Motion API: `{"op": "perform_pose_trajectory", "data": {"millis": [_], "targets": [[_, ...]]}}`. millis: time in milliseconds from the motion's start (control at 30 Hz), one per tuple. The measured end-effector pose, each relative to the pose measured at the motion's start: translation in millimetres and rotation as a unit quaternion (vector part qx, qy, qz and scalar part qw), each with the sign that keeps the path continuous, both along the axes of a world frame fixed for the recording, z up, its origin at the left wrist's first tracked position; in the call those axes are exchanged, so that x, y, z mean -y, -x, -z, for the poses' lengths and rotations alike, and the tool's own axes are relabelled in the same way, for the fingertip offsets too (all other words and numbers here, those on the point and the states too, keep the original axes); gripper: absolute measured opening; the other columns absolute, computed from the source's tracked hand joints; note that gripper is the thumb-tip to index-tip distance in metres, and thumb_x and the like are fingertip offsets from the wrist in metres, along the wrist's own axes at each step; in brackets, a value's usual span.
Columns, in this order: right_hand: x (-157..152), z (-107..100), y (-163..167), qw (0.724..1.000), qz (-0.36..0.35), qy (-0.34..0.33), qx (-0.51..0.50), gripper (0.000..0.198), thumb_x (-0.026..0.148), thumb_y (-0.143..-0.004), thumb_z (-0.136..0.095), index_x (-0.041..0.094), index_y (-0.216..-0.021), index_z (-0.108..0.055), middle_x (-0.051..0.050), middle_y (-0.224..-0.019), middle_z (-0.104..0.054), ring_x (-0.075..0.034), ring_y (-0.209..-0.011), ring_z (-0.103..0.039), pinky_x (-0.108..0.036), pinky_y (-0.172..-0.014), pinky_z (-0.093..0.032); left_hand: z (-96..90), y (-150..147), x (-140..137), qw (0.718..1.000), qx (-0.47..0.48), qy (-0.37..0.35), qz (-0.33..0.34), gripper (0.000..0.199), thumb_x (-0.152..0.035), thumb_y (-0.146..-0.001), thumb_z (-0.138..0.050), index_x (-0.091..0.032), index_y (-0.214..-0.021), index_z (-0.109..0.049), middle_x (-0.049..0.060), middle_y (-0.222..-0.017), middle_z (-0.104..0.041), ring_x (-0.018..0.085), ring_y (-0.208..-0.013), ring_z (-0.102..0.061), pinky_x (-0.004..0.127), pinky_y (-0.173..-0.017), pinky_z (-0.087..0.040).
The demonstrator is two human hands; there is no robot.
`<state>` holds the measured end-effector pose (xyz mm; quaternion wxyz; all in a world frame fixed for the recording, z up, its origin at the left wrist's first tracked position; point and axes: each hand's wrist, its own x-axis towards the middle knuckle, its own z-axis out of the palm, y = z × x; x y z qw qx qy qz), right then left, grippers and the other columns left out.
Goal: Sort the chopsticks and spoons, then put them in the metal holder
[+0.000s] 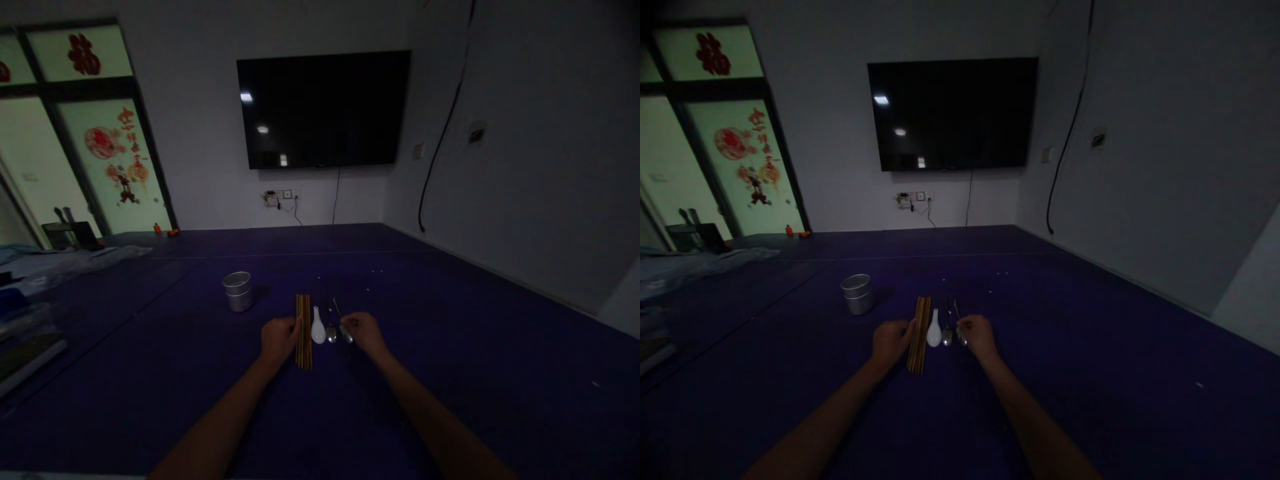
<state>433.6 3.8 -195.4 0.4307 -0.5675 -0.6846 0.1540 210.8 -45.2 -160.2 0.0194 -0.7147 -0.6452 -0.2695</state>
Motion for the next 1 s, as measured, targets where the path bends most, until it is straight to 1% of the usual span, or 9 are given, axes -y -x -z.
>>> {"op": "perform_pose_trajectory", "data": {"millis": [133,267,333,633,833,1000], "targets": [[5,-6,-2,0.999,0.013,-0.001,0.043,0.019,0.019,-0.074,-0.054,0.020,-0.070,-0.073,-0.008,-0.075,-0.072,-0.021,-0.071,-0.068,-0.029,-0.065,-0.049,0.5,-1,0,1.000,-0.008,-0.002,0.003,0.058,-0.049,-0.089,-0.026,-0.018,-0.061,-0.067,0.006,-0.057,-0.061,0.014,-0.054,-0.050,0.024,-0.052,-0.017],[10,-12,-1,0.987,0.038,0.006,0.156,0.022,0.019,-0.078,-0.052,0.021,-0.072,-0.073,-0.008,-0.076,-0.072,-0.020,-0.071,-0.068,-0.027,-0.063,-0.047,0.6,-1,0,1.000,-0.014,-0.001,0.003,0.059,-0.049,-0.089,-0.025,-0.018,-0.062,-0.067,0.006,-0.058,-0.061,0.014,-0.053,-0.050,0.025,-0.052,-0.017],[11,-15,0,0.981,0.043,0.008,0.190,0.024,0.019,-0.079,-0.051,0.021,-0.073,-0.074,-0.008,-0.076,-0.072,-0.020,-0.070,-0.068,-0.026,-0.062,-0.046,0.8,-1,-1,1.000,-0.018,0.001,0.002,0.059,-0.049,-0.089,-0.025,-0.018,-0.062,-0.067,0.007,-0.058,-0.062,0.014,-0.054,-0.050,0.025,-0.052,-0.017],[12,-18,7,0.975,0.052,0.028,0.214,0.026,0.020,-0.082,-0.050,0.019,-0.074,-0.074,-0.008,-0.077,-0.072,-0.018,-0.072,-0.067,-0.024,-0.066,-0.045,1.2,0,-2,1.000,-0.017,0.004,0.018,0.061,-0.050,-0.090,-0.022,-0.017,-0.061,-0.066,0.006,-0.057,-0.061,0.013,-0.052,-0.049,0.025,-0.051,-0.017],[12,-18,9,0.972,0.059,0.043,0.222,0.025,0.021,-0.084,-0.050,0.016,-0.080,-0.075,-0.010,-0.084,-0.072,-0.019,-0.080,-0.066,-0.024,-0.073,-0.043,-0.6,-2,0,1.000,-0.012,0.007,0.017,0.063,-0.051,-0.090,-0.020,-0.017,-0.060,-0.064,0.005,-0.055,-0.059,0.012,-0.051,-0.048,0.025,-0.051,-0.017],[12,-19,11,0.972,0.064,0.052,0.222,0.026,0.021,-0.085,-0.049,0.017,-0.080,-0.074,-0.009,-0.083,-0.072,-0.018,-0.078,-0.066,-0.023,-0.071,-0.042,-0.8,-2,0,1.000,-0.016,0.011,0.012,0.061,-0.049,-0.090,-0.021,-0.017,-0.061,-0.065,0.005,-0.058,-0.061,0.012,-0.053,-0.049,0.025,-0.051,-0.017]]}}
